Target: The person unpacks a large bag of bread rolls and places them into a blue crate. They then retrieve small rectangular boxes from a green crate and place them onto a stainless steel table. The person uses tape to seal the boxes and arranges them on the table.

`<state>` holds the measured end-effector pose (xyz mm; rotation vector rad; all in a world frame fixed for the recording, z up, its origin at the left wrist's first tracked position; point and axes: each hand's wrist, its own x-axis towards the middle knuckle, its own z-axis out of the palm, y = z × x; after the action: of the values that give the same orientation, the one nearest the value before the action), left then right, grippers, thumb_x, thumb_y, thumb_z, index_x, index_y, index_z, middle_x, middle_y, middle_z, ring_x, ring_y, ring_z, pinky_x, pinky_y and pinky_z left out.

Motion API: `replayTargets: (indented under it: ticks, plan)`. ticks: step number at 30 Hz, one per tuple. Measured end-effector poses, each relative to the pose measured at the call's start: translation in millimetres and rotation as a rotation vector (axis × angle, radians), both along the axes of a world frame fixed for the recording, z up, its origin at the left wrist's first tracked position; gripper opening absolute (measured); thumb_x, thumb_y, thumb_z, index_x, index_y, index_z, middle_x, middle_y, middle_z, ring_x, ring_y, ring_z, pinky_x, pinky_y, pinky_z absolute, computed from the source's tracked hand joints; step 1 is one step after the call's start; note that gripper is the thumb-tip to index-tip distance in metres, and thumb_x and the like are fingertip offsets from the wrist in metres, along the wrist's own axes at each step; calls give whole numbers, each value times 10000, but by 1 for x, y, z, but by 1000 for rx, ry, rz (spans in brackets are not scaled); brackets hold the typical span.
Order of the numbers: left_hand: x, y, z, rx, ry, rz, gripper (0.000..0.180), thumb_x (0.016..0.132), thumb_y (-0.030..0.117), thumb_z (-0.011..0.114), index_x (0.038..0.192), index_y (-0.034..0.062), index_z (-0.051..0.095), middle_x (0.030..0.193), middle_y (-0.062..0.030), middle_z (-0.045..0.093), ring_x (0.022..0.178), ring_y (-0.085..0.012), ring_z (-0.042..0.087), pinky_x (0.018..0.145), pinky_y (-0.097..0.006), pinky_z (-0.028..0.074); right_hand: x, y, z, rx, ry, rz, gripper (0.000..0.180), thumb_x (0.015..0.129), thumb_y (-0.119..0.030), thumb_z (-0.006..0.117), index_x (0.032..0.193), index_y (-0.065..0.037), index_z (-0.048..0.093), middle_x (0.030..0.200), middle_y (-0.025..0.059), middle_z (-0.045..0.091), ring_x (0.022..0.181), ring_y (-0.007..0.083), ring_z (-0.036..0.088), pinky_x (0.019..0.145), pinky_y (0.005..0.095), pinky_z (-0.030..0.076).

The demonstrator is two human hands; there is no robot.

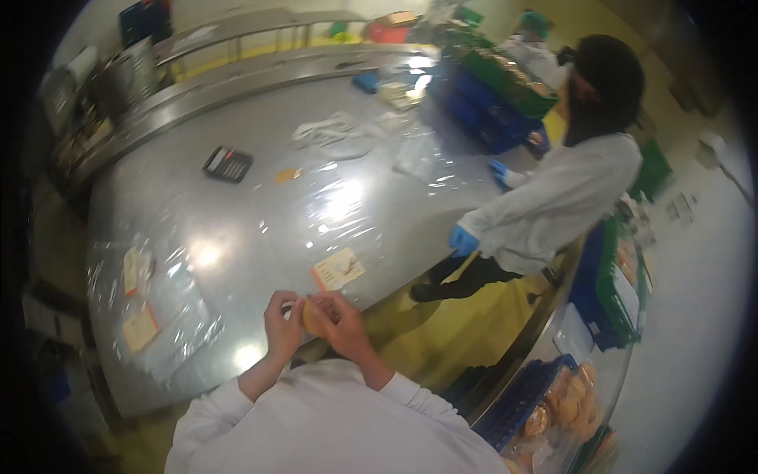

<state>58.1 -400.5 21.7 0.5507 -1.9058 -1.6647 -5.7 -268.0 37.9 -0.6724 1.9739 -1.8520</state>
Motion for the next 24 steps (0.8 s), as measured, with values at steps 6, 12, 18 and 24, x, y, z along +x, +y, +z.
replayTargets:
  ticks: [6, 12, 18, 24]
  plan:
    - [17, -15, 4, -92, 46, 81, 71, 966, 47, 577, 955, -17, 549, 848, -142, 630, 774, -262, 658, 713, -364, 538, 8, -11, -15, 189, 28, 68, 221, 962, -195, 647, 970, 23, 681, 745, 86, 655, 706, 101, 576, 659, 301, 484]
    - [40, -29, 1, 73, -5, 166, 84, 979, 61, 566, 950, -13, 539, 808, -129, 620, 755, -222, 639, 695, -356, 520, 8, -42, -23, 270, 128, 105, 287, 966, -220, 638, 837, 36, 657, 633, 64, 581, 615, 88, 493, 564, 300, 418]
    - [87, -52, -36, 54, -100, 311, 138, 903, 83, 670, 943, 14, 558, 803, -91, 623, 760, -159, 618, 708, -312, 512, 20, -75, -53, 329, 171, 379, 288, 976, -202, 626, 798, 23, 654, 639, 27, 582, 630, 66, 507, 560, 274, 416]
    - [160, -90, -37, -34, -169, 585, 137, 872, 13, 676, 920, 19, 548, 819, -77, 642, 780, -158, 650, 712, -309, 534, 53, -126, -51, 247, 97, 885, 330, 931, -305, 680, 1050, 3, 662, 800, 163, 697, 684, 238, 667, 663, 375, 512]
